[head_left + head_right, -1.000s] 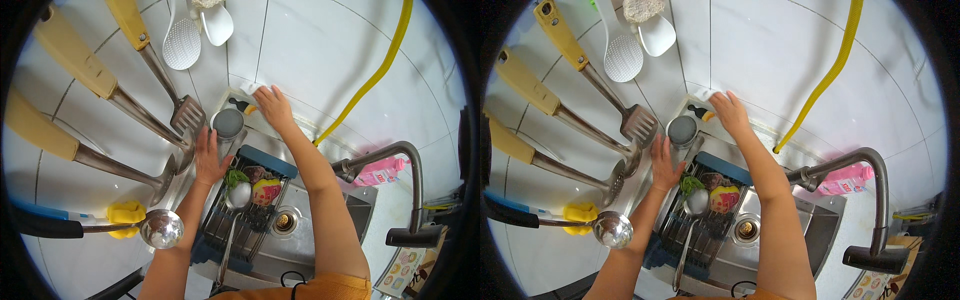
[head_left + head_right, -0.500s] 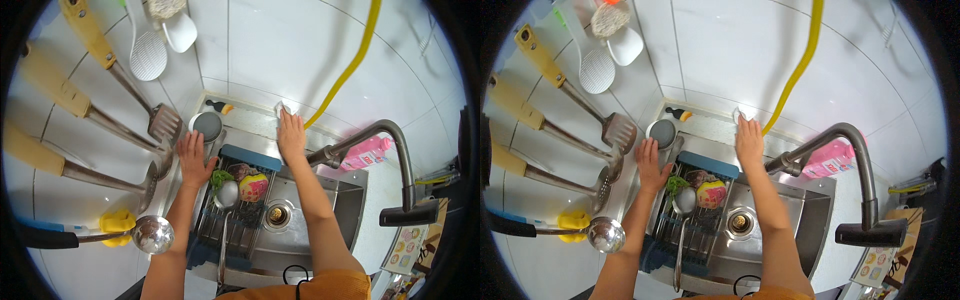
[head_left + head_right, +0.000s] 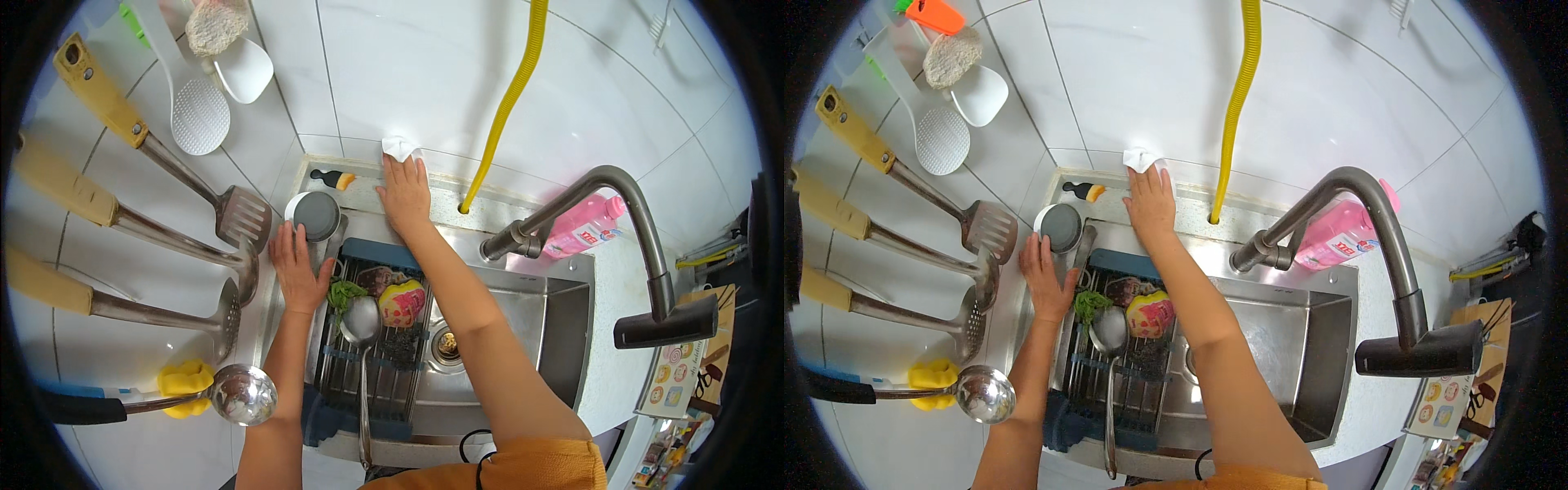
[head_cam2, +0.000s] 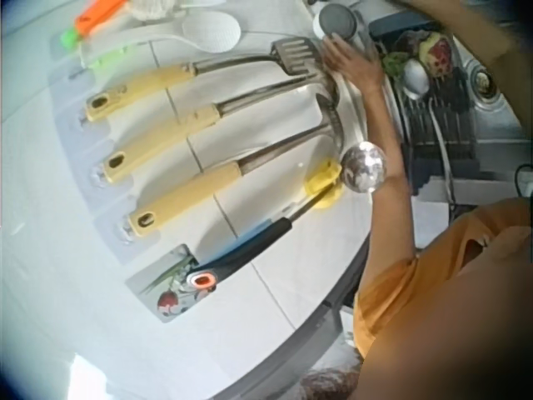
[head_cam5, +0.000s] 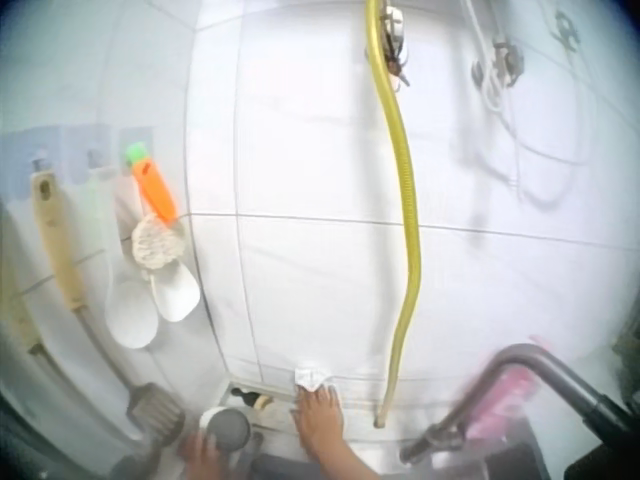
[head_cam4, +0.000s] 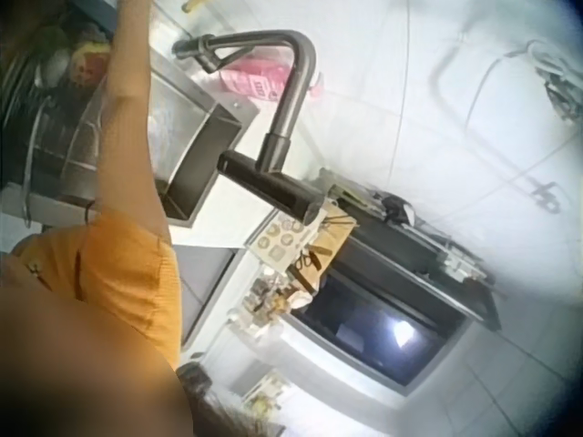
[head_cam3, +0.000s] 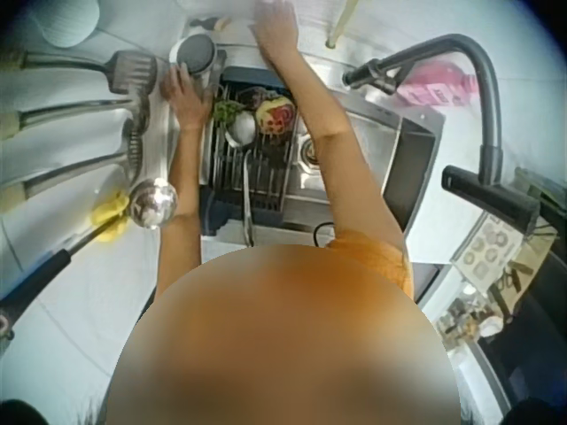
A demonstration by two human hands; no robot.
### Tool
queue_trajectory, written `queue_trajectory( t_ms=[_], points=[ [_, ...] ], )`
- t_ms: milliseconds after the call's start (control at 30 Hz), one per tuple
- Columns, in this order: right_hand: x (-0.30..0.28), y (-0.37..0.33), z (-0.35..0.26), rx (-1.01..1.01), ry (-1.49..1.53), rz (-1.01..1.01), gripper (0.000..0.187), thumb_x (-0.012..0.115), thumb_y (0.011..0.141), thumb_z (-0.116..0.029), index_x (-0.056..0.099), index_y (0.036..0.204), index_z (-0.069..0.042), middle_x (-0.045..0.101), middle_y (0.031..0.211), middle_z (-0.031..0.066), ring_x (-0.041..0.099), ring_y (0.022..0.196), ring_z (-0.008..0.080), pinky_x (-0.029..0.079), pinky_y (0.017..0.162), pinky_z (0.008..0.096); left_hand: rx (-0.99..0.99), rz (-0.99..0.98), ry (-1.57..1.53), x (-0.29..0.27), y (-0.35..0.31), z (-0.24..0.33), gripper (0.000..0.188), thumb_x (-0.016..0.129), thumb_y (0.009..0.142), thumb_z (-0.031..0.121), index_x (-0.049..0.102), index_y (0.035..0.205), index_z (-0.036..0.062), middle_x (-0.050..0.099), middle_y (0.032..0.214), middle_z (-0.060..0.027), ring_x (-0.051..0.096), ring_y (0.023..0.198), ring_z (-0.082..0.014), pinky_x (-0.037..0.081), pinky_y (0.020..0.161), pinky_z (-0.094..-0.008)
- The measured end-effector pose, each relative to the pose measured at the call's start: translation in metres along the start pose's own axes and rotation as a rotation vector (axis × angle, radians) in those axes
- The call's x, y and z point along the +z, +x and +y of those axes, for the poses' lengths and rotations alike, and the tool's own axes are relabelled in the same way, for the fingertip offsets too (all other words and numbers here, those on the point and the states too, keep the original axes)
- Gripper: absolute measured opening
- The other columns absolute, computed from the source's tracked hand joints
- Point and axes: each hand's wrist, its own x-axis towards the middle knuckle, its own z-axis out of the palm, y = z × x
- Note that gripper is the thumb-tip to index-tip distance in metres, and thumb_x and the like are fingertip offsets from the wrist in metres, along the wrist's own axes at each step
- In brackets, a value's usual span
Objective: The person wipes the tiled kitchen wall around a sink, water heater pipes, and utensil rack using a cloth and then a white tissue.
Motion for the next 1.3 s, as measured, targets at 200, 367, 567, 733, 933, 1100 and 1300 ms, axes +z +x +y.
queue_trajectory(
  t_ms=[200, 367, 567, 733, 933, 1100, 1300],
  points=[
    [-0.008, -0.031, 0.023, 0.265, 0.08, 0.008, 0.069, 0.06, 0.083, -0.029, 0.029, 0.138, -0.001, 0.031, 0.143, 0.0121, 0.031, 0.129, 0.0304, 0.021, 0.108, 0.0455, -0.004, 0.011, 0.008, -0.002, -0.001, -0.001, 0.07, 0.055, 0.084, 0.044, 0.031, 0.138, 0.0048, 0.029, 0.141, -0.0194, 0.029, 0.129, -0.0379, 0.019, 0.105, -0.056],
    [-0.002, -0.039, 0.02, 0.419, 0.132, 0.191, 0.063, 0.06, 0.083, -0.019, 0.031, 0.134, 0.005, 0.026, 0.143, 0.0212, 0.031, 0.126, 0.0377, 0.024, 0.105, 0.0468, -0.003, 0.024, -0.013, -0.001, 0.0, 0.0, 0.07, 0.054, 0.085, 0.045, 0.032, 0.137, 0.005, 0.03, 0.141, -0.0197, 0.03, 0.129, -0.0378, 0.02, 0.105, -0.0558],
    [-0.008, -0.027, 0.01, 0.585, 0.386, 0.269, 0.048, 0.06, 0.083, -0.008, 0.041, 0.126, 0.0, 0.039, 0.126, 0.0191, 0.043, 0.115, 0.0296, 0.038, 0.091, 0.0396, 0.011, 0.023, 0.011, 0.0, 0.0, -0.002, 0.071, 0.053, 0.085, 0.045, 0.031, 0.137, 0.0037, 0.031, 0.14, -0.0205, 0.03, 0.128, -0.0382, 0.02, 0.105, -0.0559],
    [0.021, -0.014, 0.023, 0.761, 0.781, 0.622, 0.031, 0.056, 0.081, 0.002, 0.047, 0.112, 0.002, 0.048, 0.104, 0.0161, 0.057, 0.081, 0.0226, 0.049, 0.071, 0.0345, -0.006, 0.009, -0.013, 0.001, 0.001, 0.0, 0.071, 0.055, 0.084, 0.044, 0.031, 0.137, 0.0033, 0.03, 0.14, -0.0208, 0.03, 0.128, -0.0386, 0.02, 0.105, -0.0561],
    [0.014, 0.019, 0.021, 1.236, 1.333, 0.894, 0.017, 0.056, 0.078, 0.004, 0.049, 0.093, 0.001, 0.053, 0.079, 0.007, 0.056, 0.058, 0.0128, 0.048, 0.051, 0.0249, -0.004, 0.008, -0.017, -0.001, 0.0, -0.001, 0.072, 0.056, 0.084, 0.042, 0.03, 0.137, 0.0022, 0.03, 0.141, -0.0208, 0.028, 0.13, -0.0384, 0.019, 0.105, -0.0559],
    [0.017, 0.019, 0.027, 1.07, 1.367, 0.819, 0.014, 0.059, 0.078, 0.002, 0.052, 0.09, 0.0, 0.059, 0.072, 0.0069, 0.058, 0.062, 0.0116, 0.05, 0.054, 0.0236, 0.002, 0.001, -0.011, -0.002, 0.0, 0.001, 0.072, 0.056, 0.084, 0.042, 0.029, 0.138, 0.0019, 0.03, 0.141, -0.0209, 0.028, 0.13, -0.0383, 0.019, 0.105, -0.0558],
    [0.009, 0.03, 0.017, 0.986, 1.069, 0.642, 0.007, 0.065, 0.072, -0.003, 0.059, 0.074, -0.002, 0.063, 0.067, 0.0058, 0.059, 0.058, 0.0133, 0.049, 0.062, 0.027, -0.016, -0.004, -0.011, 0.0, -0.002, -0.002, 0.072, 0.054, 0.085, 0.044, 0.029, 0.138, 0.0027, 0.029, 0.141, -0.021, 0.028, 0.13, -0.0382, 0.019, 0.105, -0.0557]
  ],
)
